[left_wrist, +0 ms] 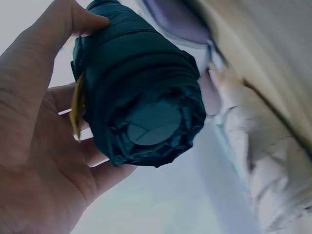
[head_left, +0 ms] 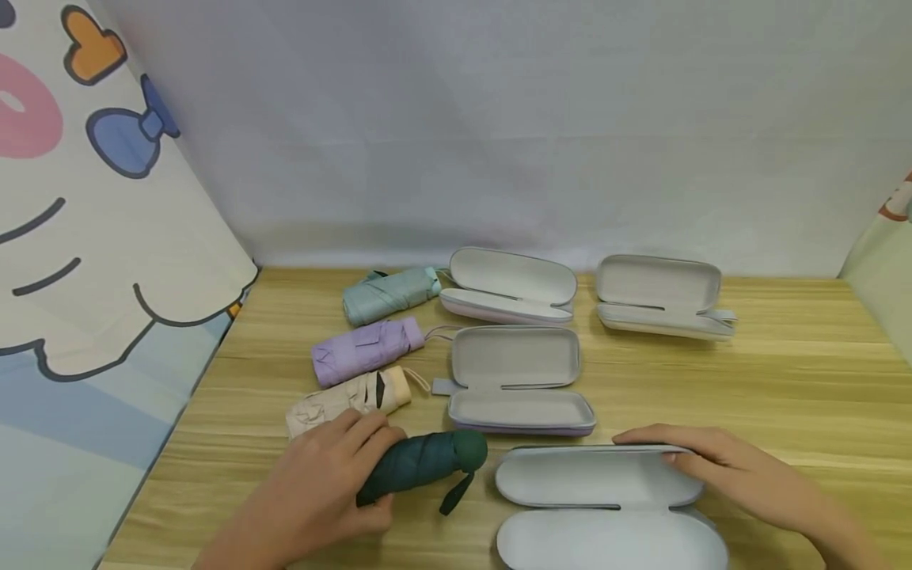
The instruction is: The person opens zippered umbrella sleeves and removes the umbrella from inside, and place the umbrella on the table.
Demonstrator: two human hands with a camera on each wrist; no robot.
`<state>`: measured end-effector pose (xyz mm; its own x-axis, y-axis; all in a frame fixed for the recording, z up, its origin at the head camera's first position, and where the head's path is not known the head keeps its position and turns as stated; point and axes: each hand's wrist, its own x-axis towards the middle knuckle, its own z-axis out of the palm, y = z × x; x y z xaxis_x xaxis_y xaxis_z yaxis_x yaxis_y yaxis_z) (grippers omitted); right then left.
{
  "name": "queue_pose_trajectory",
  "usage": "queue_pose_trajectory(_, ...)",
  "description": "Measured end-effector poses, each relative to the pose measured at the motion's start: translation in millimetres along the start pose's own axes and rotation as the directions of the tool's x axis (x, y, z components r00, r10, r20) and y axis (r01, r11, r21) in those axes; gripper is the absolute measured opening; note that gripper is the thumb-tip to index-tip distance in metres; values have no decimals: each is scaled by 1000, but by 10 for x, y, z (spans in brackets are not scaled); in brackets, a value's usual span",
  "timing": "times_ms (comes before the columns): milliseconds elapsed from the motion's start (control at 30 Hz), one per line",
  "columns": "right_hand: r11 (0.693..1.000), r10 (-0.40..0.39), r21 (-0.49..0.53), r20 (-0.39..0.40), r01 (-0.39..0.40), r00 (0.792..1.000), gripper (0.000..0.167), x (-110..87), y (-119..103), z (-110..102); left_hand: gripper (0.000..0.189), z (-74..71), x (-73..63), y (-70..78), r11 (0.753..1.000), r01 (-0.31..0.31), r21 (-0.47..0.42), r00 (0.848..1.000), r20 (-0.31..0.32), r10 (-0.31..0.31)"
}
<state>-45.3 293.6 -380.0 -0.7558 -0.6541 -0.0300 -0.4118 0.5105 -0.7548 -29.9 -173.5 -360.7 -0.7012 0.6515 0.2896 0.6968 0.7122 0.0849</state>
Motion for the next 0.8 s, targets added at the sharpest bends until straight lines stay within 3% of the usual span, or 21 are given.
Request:
queue_pose_trajectory(200,1000,21,14,-25,-20,999,48,-112,101,-148,53,110,-37,-80,999,41,2,997,65,-41)
queue_pose_trajectory(400,995,100,-19,-107,-103,989,46,-255,213,-292,52,219,-64,-136,998,66,-23,980,191,-61)
queue_pose_trajectory(500,994,105,12,-144,-104,984,46,-303,294,-366,51,266,-60,-152,998,56,-33,972,230,-47)
queue_pose_trajectory(633,993,115,28,-193,-112,974,46,-373,420,-466,50,304,-55,-156,998,56,-36,967,249,-45)
queue_pose_trajectory(800,980,200,51,-210,-194,957,44,-486,614,-618,51,324,-48,-144,997,68,-38,965,254,-56)
